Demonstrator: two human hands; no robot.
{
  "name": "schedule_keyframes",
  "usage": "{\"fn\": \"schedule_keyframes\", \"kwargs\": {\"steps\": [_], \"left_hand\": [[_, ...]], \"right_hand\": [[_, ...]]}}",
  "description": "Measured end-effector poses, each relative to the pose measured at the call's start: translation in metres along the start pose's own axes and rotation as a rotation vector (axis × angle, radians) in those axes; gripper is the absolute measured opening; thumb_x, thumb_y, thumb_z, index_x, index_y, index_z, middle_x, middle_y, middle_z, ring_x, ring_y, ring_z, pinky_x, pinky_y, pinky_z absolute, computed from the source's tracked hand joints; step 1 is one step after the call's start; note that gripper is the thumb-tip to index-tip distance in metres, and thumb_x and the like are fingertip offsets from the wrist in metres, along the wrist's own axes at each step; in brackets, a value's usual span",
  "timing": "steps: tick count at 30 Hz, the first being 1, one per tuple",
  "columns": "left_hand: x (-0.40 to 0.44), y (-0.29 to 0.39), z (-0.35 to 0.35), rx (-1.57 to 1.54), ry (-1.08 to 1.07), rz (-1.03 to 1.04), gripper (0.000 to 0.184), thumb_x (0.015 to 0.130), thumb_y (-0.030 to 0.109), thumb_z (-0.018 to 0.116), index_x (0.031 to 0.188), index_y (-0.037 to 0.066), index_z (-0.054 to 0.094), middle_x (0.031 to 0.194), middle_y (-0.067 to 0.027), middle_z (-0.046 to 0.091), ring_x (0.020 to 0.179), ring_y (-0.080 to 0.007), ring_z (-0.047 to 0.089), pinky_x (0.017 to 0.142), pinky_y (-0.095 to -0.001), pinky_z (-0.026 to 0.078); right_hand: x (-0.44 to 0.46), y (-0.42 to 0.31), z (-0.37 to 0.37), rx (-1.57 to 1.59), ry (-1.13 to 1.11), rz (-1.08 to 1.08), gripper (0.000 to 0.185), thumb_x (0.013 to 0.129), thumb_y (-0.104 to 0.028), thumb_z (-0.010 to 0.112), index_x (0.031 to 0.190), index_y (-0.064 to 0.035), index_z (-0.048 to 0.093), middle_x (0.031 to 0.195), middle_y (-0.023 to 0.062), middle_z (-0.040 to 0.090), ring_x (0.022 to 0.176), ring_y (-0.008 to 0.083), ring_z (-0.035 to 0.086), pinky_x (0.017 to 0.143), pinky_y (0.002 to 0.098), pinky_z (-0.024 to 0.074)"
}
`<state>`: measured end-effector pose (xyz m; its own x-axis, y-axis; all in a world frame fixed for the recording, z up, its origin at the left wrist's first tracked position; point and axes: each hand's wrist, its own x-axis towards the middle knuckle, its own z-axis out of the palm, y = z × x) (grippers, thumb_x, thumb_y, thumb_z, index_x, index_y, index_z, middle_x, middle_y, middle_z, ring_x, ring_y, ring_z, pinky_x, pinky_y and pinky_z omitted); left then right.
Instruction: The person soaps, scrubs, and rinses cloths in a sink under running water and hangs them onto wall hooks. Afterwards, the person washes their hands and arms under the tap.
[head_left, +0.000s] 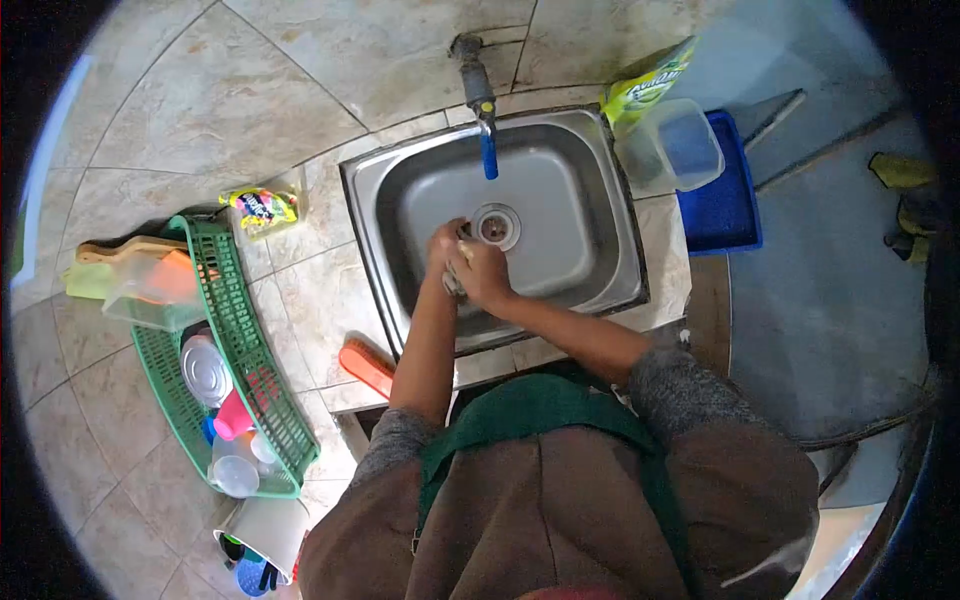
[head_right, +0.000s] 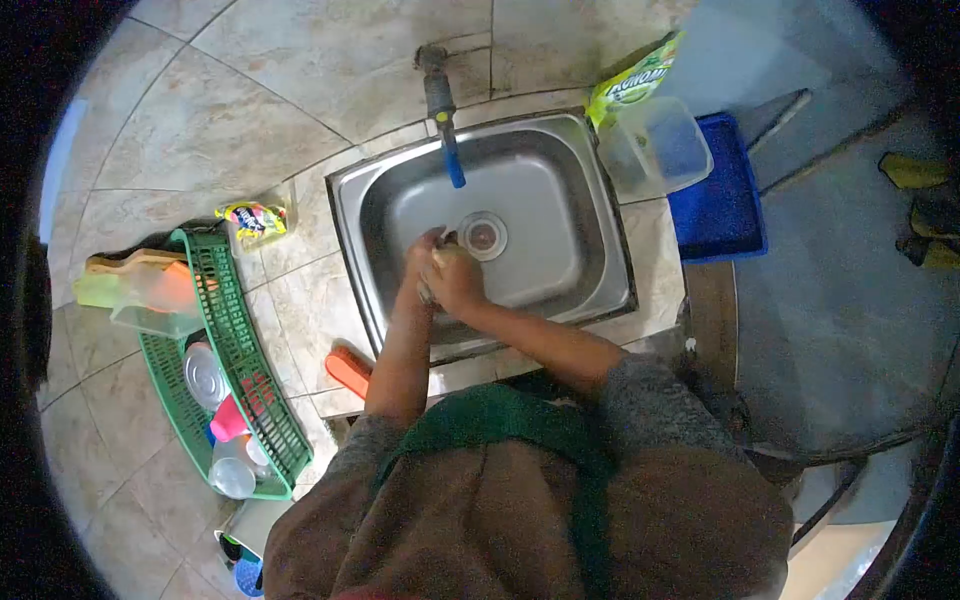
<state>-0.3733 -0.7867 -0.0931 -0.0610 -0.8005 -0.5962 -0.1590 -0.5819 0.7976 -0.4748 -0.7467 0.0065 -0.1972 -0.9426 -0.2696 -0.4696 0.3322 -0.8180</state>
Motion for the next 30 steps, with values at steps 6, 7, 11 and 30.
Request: {"fn": "schedule_keyframes", "kwargs": {"steps": [6,7,11,30], "left_hand": [[0.041,-0.07,0.024,0.308,0.026,0.22,0.033,0.09,0.022,0.042,0.108,0.002,0.061,0.101,-0.0146,0.061,0.089,-0.0254,0.061,0.074,-0.0381,0.049],[0.03,-0.044,0.012,0.456,-0.005,0.21,0.033,0.09,0.023,0.041,0.106,0.002,0.061,0.099,-0.0132,0.062,0.088,-0.0249,0.061,0.074,-0.0379,0.049],[-0.02,0.012,0.037,-0.503,-0.08,-0.37,0.036,0.092,0.03,0.039,0.113,0.007,0.057,0.111,-0.0133,0.059,0.098,-0.027,0.06,0.079,-0.0419,0.049],[-0.068,0.074,0.019,-0.75,-0.288,-0.235,0.026,0.088,0.023,0.06,0.098,0.0,0.057,0.089,-0.0099,0.063,0.079,-0.0195,0.063,0.064,-0.0322,0.051]], "right_hand": [[0.015,0.013,-0.003,-0.022,0.02,0.09,0.056,0.092,-0.049,0.042,0.073,-0.0004,0.062,0.069,0.0231,0.06,0.066,0.0412,0.059,0.063,0.0488,0.0426],[-0.006,-0.003,-0.003,-0.1,0.0,-0.026,0.057,0.092,-0.05,0.042,0.072,-0.0011,0.063,0.068,0.0216,0.06,0.066,0.0403,0.059,0.064,0.0485,0.0431],[0.048,0.031,-0.028,-0.181,-0.032,0.066,0.054,0.09,-0.052,0.047,0.069,-0.0044,0.062,0.053,0.0141,0.053,0.053,0.0293,0.055,0.056,0.0427,0.0415],[0.067,-0.103,-0.154,0.127,0.261,-0.662,0.025,0.084,-0.016,0.066,0.105,-0.003,0.064,0.099,0.012,0.064,0.086,0.0186,0.063,0.076,0.0286,0.0493]]}}
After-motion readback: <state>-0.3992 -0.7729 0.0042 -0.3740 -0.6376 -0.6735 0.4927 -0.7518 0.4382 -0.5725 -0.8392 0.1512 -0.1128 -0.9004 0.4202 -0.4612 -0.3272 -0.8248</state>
